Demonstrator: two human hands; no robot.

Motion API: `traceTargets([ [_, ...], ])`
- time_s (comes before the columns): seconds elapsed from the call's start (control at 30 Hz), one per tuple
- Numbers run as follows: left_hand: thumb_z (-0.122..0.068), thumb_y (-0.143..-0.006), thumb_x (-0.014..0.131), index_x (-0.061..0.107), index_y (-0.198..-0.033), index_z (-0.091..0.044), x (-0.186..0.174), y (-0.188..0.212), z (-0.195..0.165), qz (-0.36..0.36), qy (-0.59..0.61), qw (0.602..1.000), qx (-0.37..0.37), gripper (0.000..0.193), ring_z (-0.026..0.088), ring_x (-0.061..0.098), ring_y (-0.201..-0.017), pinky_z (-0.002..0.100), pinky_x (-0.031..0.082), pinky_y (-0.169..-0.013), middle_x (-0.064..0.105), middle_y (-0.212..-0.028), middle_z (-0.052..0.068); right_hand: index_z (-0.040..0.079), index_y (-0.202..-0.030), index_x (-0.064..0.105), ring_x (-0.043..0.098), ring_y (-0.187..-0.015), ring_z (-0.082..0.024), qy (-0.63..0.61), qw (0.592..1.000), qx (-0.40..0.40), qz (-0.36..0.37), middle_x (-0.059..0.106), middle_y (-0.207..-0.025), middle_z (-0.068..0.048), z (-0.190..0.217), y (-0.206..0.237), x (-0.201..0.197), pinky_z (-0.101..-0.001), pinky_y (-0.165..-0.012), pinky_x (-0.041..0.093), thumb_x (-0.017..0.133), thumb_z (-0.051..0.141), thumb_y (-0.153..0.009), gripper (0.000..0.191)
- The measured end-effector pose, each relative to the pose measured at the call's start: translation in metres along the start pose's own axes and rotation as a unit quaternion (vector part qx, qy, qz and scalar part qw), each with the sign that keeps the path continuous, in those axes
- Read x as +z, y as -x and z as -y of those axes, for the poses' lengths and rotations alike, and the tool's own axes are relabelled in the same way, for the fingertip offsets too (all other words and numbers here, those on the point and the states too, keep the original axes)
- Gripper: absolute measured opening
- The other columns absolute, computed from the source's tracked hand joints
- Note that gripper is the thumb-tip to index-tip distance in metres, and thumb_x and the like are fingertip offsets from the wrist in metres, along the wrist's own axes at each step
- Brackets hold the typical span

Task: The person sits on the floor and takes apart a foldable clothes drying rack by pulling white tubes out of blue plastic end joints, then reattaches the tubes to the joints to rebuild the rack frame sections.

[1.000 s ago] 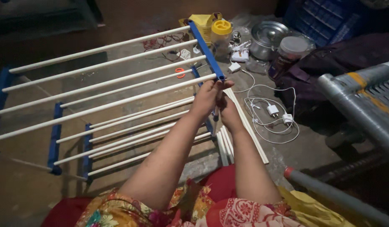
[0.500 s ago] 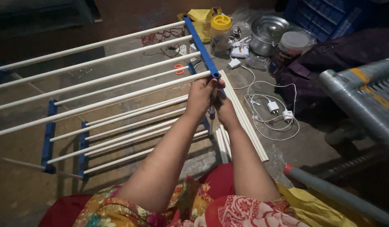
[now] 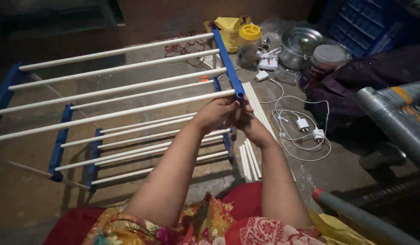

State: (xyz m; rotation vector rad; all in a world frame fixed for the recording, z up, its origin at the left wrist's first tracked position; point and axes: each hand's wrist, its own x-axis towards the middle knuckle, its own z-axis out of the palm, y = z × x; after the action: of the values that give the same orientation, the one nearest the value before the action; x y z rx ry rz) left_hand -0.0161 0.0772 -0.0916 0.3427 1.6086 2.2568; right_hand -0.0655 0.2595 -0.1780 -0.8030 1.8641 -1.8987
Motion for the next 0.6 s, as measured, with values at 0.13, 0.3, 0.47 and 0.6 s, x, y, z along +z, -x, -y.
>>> traceTargets([
  [0.13,-0.019,-0.107,0.048,0.063,-0.115,-0.002,-0.011,-0.013,0.022,-0.049,-0.071,0.995,0.055,0.024,0.014,0.057,-0.063,0.030,0.049,-0.058,0.061,-0.075,0.002,0.001,-0.099,0.069,0.061,-0.091,-0.022,0.108,0.993,0.026,-0.041,0.066,-0.093,-0.007,-0.001,-0.003,0.006,-0.0379,-0.084,0.049,0.066,0.033,-0.100,0.032],
  [0.3,-0.017,-0.109,0.054,0.064,-0.124,0.000,-0.009,-0.019,0.033,-0.063,0.031,0.992,0.104,0.025,0.010,0.066,-0.080,0.024,0.051,-0.070,0.070,-0.094,0.004,0.007,-0.100,0.070,0.061,-0.089,-0.016,0.098,0.989,0.025,-0.108,0.067,-0.092,-0.002,0.001,-0.011,0.018,-0.0351,-0.080,0.049,0.065,0.036,-0.093,0.031],
  [0.47,-0.024,-0.104,0.054,0.064,-0.123,-0.005,0.002,-0.011,0.024,-0.101,-0.022,0.990,0.093,0.029,0.011,0.066,-0.072,0.027,0.051,-0.060,0.073,-0.095,0.002,0.009,-0.108,0.068,0.059,-0.084,-0.014,0.022,0.987,0.039,-0.156,0.064,-0.090,-0.002,0.005,-0.006,0.030,-0.0338,-0.076,0.046,0.049,0.052,-0.102,0.048],
  [0.6,-0.024,-0.108,0.061,0.067,-0.124,0.001,0.004,0.006,0.016,-0.118,-0.095,0.977,0.152,0.030,0.016,0.064,-0.079,0.033,0.052,-0.071,0.070,-0.097,0.007,0.004,-0.116,0.063,0.055,-0.090,-0.013,-0.109,0.985,-0.093,-0.092,0.062,-0.098,0.000,0.010,-0.003,0.033,-0.0306,-0.083,0.043,0.053,0.046,-0.106,0.044],
])
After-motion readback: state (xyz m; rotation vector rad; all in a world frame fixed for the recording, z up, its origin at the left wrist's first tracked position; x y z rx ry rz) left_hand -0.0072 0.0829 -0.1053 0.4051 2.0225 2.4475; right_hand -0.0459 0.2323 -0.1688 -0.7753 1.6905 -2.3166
